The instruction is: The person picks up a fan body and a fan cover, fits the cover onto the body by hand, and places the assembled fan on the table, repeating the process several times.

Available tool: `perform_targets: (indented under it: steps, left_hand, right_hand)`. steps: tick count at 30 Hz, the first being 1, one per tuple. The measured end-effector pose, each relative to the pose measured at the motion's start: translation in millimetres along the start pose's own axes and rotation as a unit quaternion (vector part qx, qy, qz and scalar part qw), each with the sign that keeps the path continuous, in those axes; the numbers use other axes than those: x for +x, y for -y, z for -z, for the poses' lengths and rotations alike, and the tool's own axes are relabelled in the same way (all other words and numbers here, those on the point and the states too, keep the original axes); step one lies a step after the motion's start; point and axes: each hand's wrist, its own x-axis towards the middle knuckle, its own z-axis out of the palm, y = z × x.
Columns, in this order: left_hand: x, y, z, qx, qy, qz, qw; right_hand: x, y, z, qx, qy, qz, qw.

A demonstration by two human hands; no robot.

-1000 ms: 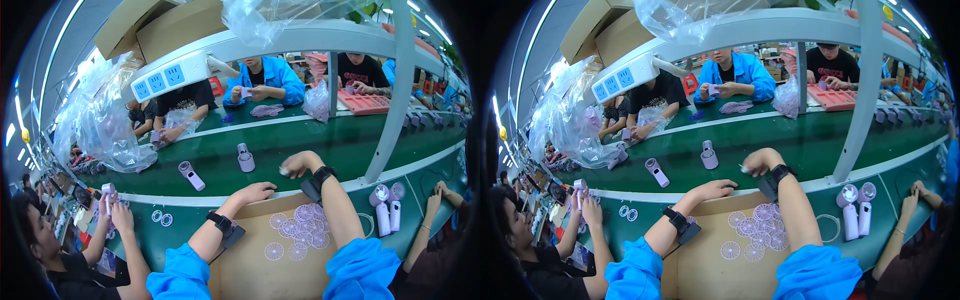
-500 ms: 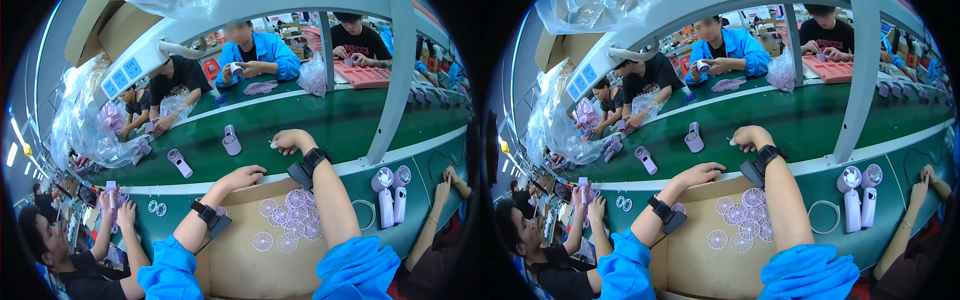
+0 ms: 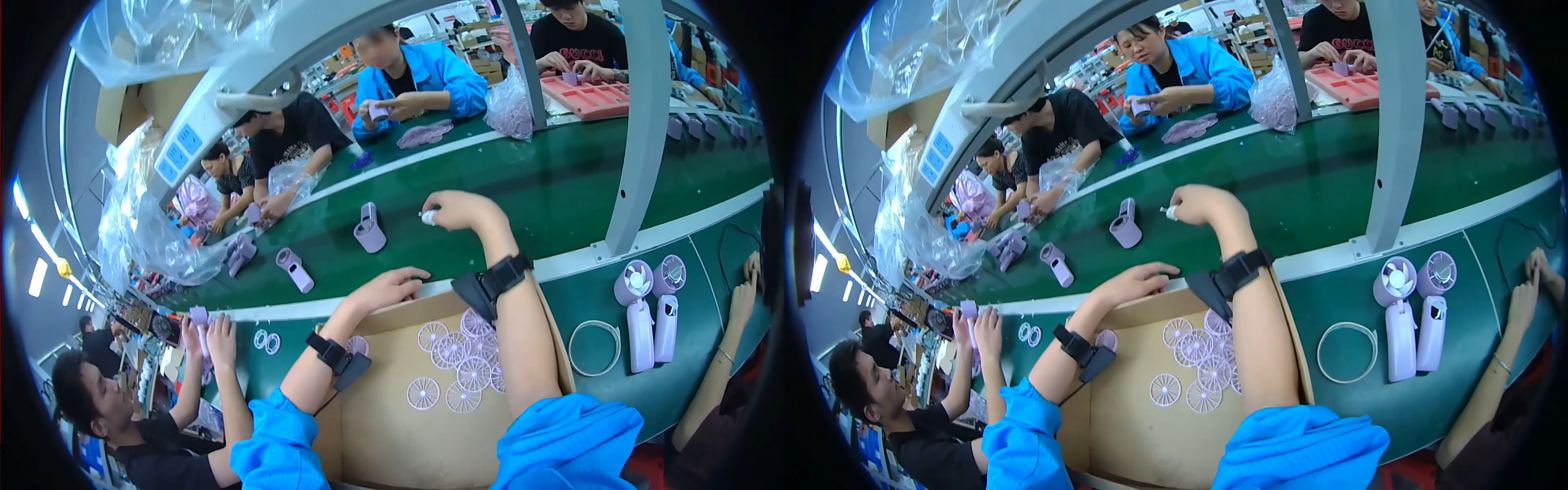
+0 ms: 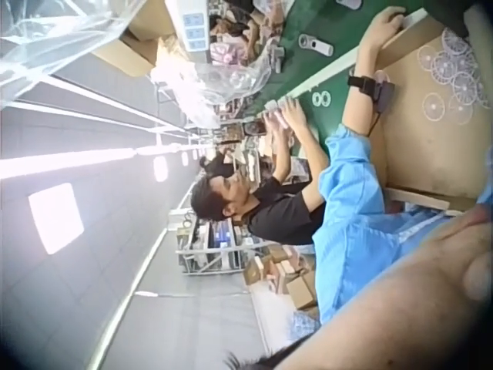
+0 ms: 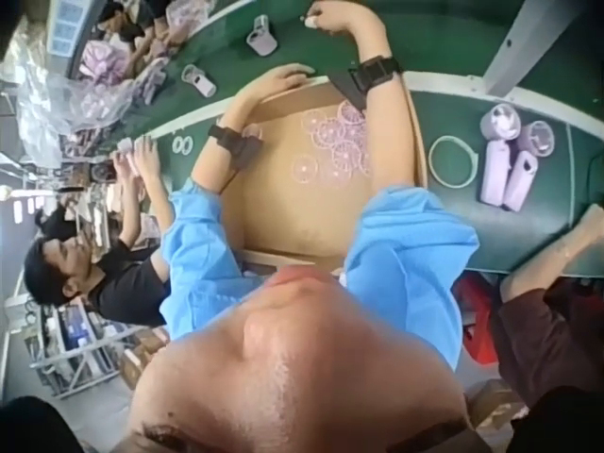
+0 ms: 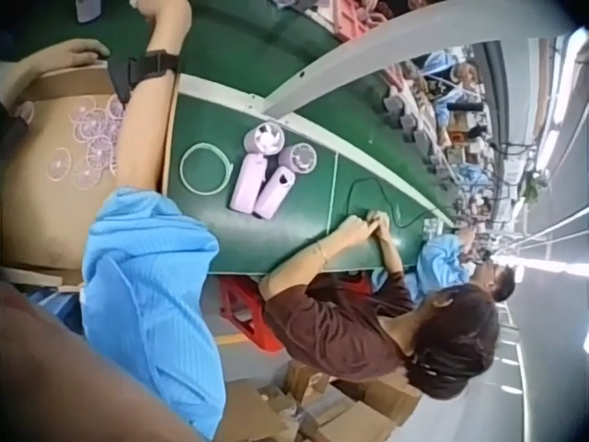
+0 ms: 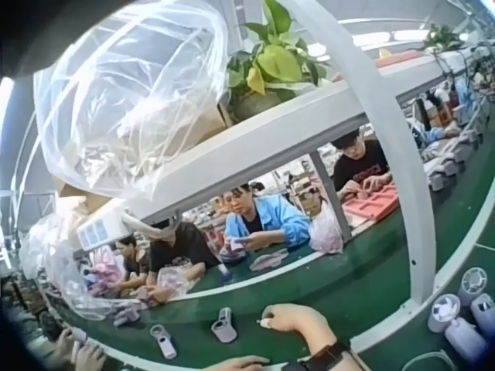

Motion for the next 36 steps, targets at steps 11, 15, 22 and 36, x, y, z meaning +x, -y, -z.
perform_targets:
  steps: [11,15,22,36]
  left_hand:
    - [-4.6,7.1,2.8,-0.007,0.003,0.011,1.000]
    - [-4.9,15.9,-3.6,0.000,-0.017,0.015,1.000]
    - [14.1,21.0,-6.0,-0.119,0.034,0.008,0.992]
    - [10.1,39.1,2.2,-0.057,-0.040,0.025,0.997]
  right_hand:
    - [-1.5,44.1,-4.1,-0.065,0.026,0.066,0.995]
    - [-13.8,116.0,-31.0,0.016,0.052,0.188,0.981]
    - [-5.8,151.9,-151.5,-0.045,0.085,0.174,0.980]
    - [0.5,158.4,-144.7,-0.038,0.112,0.160,0.980]
